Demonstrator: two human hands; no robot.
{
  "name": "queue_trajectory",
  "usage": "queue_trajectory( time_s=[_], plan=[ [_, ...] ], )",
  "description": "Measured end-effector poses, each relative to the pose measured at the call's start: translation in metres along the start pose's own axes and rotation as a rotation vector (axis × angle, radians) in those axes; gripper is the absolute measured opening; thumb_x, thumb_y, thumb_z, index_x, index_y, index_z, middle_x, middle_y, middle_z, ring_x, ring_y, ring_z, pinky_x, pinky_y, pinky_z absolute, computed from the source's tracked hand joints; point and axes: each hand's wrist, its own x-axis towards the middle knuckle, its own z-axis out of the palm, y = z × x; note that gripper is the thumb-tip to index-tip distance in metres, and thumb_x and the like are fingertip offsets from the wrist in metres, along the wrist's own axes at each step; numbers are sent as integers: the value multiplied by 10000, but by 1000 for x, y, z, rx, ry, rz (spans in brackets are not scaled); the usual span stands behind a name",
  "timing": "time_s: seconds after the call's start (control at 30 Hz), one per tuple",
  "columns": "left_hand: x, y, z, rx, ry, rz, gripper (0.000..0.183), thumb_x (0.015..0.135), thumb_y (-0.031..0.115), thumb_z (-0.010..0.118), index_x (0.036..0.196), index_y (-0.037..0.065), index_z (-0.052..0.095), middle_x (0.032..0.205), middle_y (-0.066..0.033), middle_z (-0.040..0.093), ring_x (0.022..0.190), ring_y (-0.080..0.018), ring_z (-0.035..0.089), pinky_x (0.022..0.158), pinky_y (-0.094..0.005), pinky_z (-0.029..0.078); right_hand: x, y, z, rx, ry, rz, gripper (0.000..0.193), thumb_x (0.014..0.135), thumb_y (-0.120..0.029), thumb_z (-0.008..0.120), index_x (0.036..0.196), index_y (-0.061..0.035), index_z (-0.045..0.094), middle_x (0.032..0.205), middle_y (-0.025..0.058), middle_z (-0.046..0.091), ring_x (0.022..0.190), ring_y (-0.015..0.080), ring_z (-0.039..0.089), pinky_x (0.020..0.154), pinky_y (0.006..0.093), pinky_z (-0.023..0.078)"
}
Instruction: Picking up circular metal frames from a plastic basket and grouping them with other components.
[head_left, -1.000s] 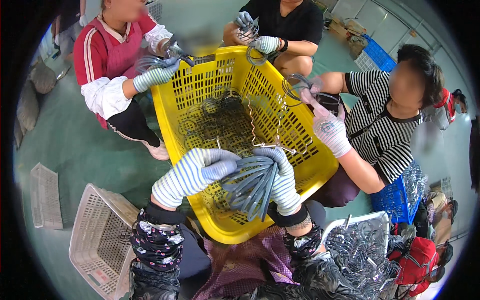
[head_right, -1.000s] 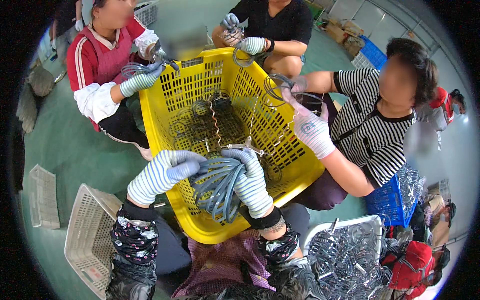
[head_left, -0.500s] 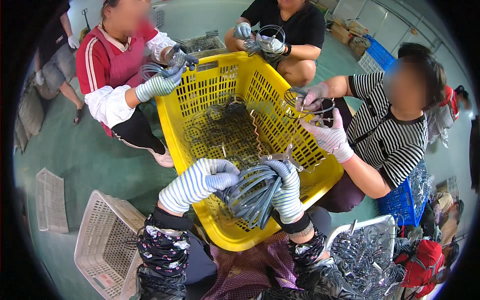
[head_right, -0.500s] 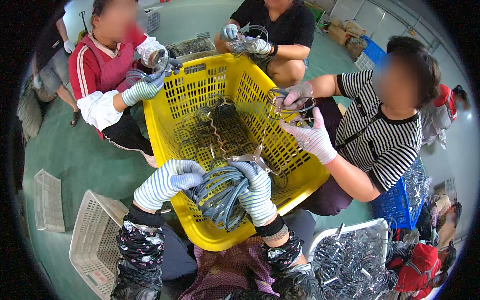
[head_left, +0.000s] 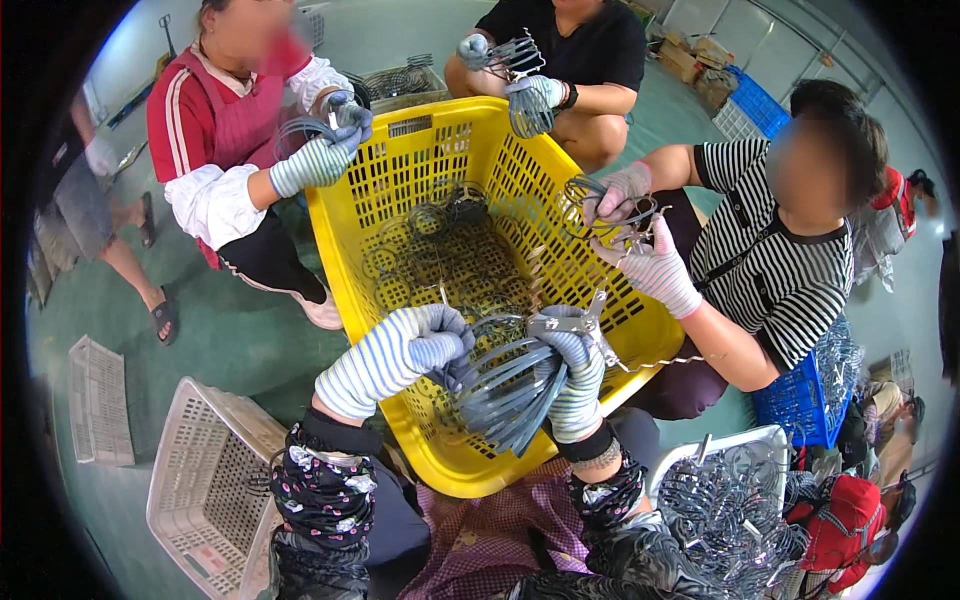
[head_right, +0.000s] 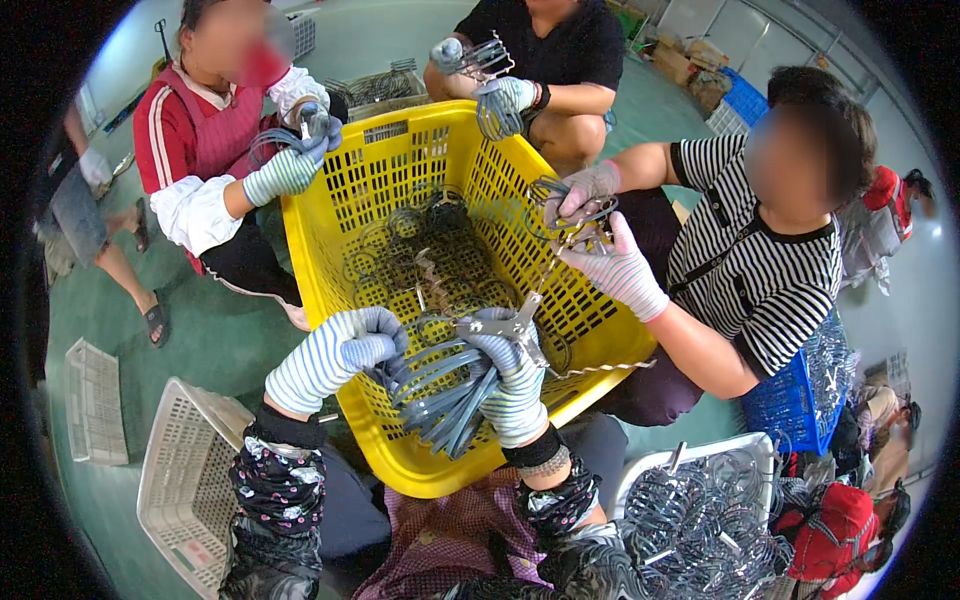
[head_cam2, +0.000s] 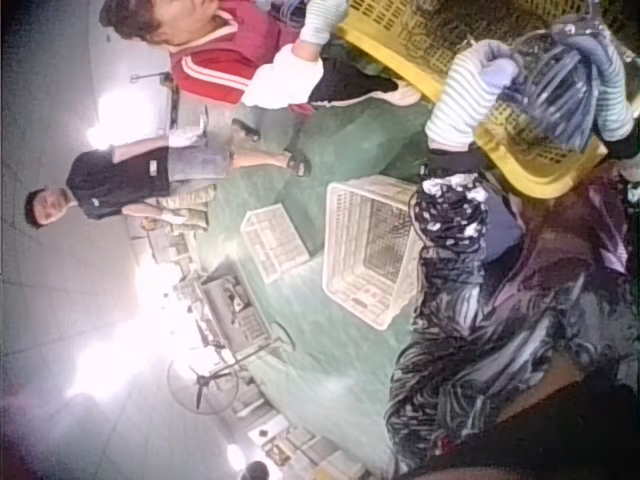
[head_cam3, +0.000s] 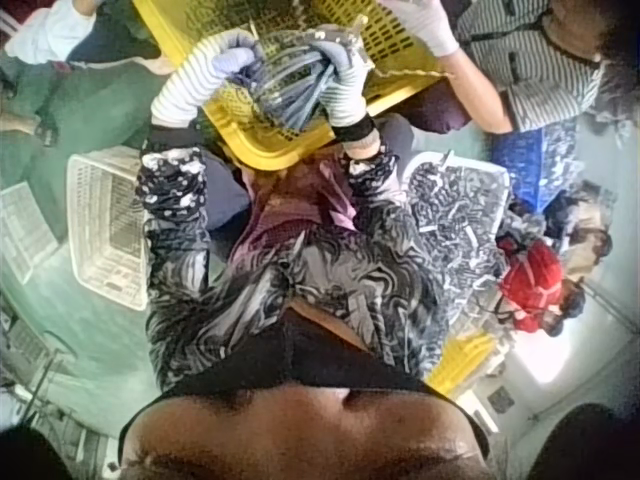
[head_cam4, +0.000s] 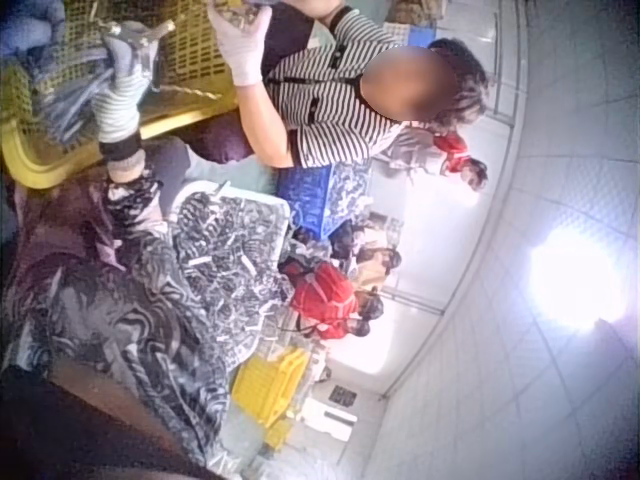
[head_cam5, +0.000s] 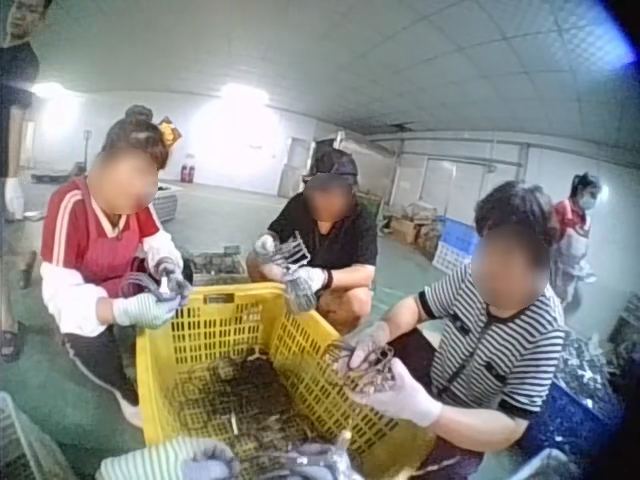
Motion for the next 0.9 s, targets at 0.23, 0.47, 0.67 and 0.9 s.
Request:
queue_trajectory(
  time_s=[0.23,0.47,0.67,0.9],
  plan=[
    [1,6,2,64,185,79,293,901,216,536,1111,12,545,822,-17,561,686,-97,569,640,-239,497,-12,31,1,55,-23,122,300,738,62,622,996,-72,551,956,46,550,857,140,533,778,270,458],
    [-12,23,-20,189,546,266,265,910,289,531,969,39,595,668,-4,562,540,-55,528,516,-188,448,-19,28,-10,140,-281,321,145,667,41,537,793,-21,575,768,102,556,716,254,538,692,319,448],
    [-9,21,-15,175,550,317,268,900,276,552,984,27,607,679,-13,583,590,-61,555,566,-198,463,-27,2,-5,359,-617,264,245,630,90,536,821,-36,624,771,101,629,727,255,613,684,313,479],
    [-7,20,-9,140,506,395,226,884,223,586,974,18,624,763,1,607,642,-52,559,599,-194,475,-21,-17,4,468,-889,184,192,627,45,526,781,-33,611,759,124,612,725,313,601,660,353,478]
  ],
)
